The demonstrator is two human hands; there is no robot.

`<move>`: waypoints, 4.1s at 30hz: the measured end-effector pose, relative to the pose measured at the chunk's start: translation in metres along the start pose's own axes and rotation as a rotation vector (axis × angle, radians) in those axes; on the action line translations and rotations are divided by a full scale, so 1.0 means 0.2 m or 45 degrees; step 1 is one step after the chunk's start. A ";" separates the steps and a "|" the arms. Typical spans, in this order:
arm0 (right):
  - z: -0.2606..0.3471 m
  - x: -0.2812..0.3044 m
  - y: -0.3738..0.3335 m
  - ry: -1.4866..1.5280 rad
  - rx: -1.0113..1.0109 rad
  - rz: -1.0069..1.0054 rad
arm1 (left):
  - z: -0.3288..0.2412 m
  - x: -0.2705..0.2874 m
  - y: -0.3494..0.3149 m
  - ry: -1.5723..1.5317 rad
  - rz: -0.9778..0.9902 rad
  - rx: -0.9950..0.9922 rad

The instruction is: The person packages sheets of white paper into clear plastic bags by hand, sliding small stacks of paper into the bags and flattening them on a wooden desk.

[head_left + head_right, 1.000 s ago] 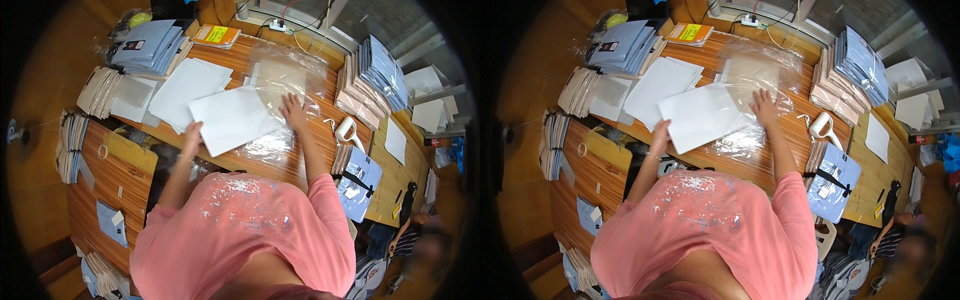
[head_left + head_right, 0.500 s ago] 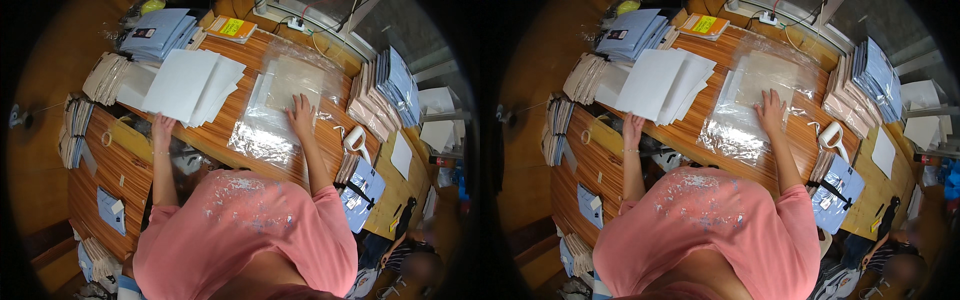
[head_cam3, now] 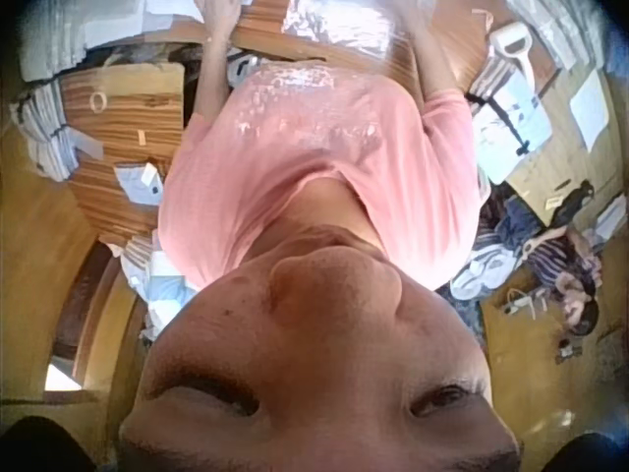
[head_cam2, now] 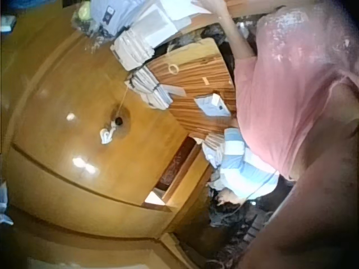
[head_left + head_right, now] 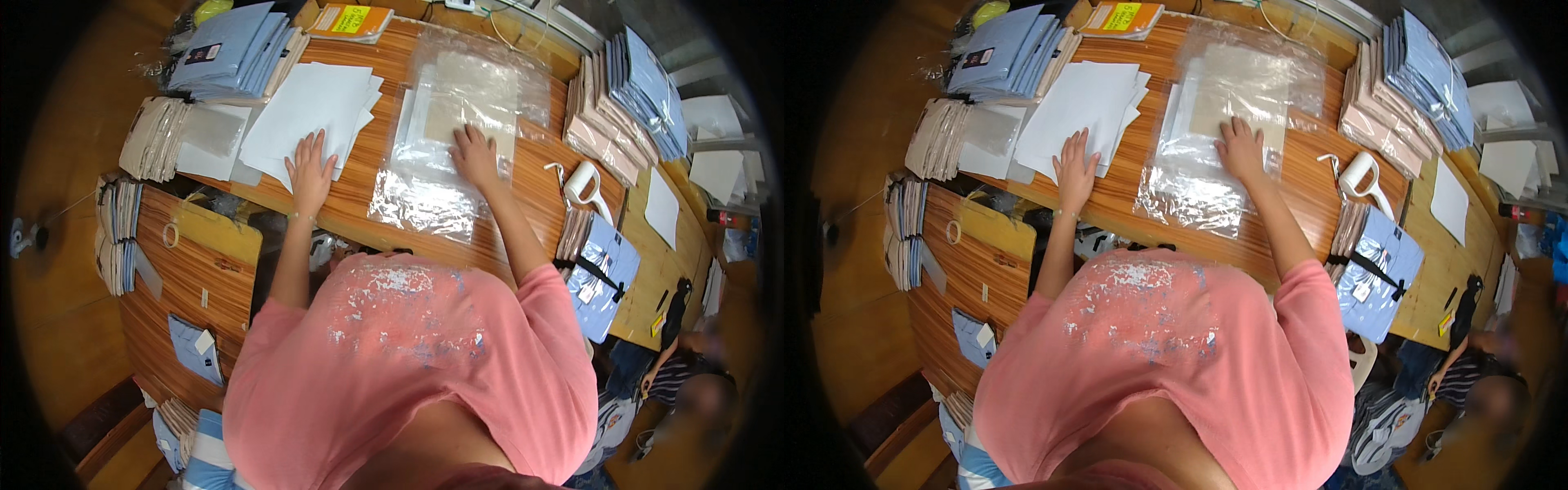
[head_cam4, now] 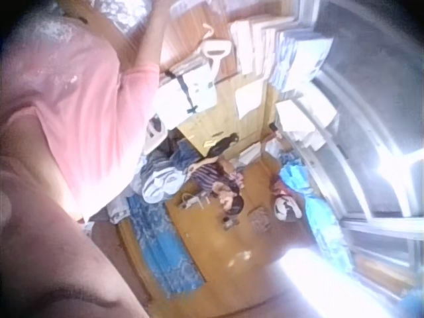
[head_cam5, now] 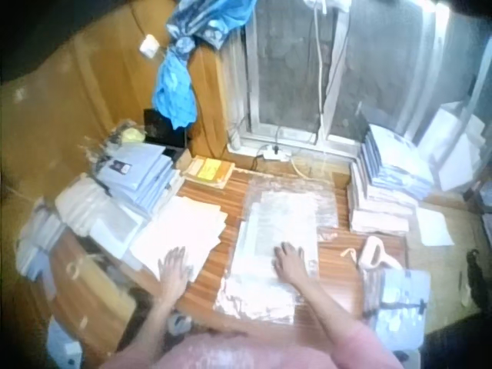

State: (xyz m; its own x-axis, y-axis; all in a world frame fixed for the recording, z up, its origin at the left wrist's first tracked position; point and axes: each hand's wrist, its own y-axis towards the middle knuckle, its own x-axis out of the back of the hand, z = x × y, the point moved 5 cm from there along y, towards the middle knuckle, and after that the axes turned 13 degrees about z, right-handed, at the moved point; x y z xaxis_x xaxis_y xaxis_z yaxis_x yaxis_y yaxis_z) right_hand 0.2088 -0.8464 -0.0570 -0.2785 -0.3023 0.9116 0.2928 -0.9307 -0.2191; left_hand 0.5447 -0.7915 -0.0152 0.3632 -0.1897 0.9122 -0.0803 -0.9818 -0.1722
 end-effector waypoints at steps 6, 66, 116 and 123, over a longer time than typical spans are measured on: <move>0.01 0.03 -0.09 0.299 0.157 -0.048 | -0.01 -0.07 0.00 0.008 -0.236 0.030; -0.11 -0.26 -0.83 1.798 -0.726 -1.194 | -0.86 -0.56 0.21 0.154 0.339 -1.055; 0.16 0.00 -0.38 -0.083 0.441 -0.178 | -1.11 -0.73 0.66 0.252 0.280 -1.313; 0.27 0.01 -0.54 -0.046 0.615 -0.239 | -1.14 -0.74 0.66 0.300 0.365 -1.309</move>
State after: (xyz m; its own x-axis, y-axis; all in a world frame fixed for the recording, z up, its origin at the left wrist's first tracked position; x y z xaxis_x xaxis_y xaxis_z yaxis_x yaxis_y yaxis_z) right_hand 0.2253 -0.7353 -0.0127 -0.3378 -0.1240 0.9330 0.6320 -0.7645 0.1272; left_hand 0.2681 -0.8897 -0.0884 0.0295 -0.2958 0.9548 -0.9103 -0.4026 -0.0966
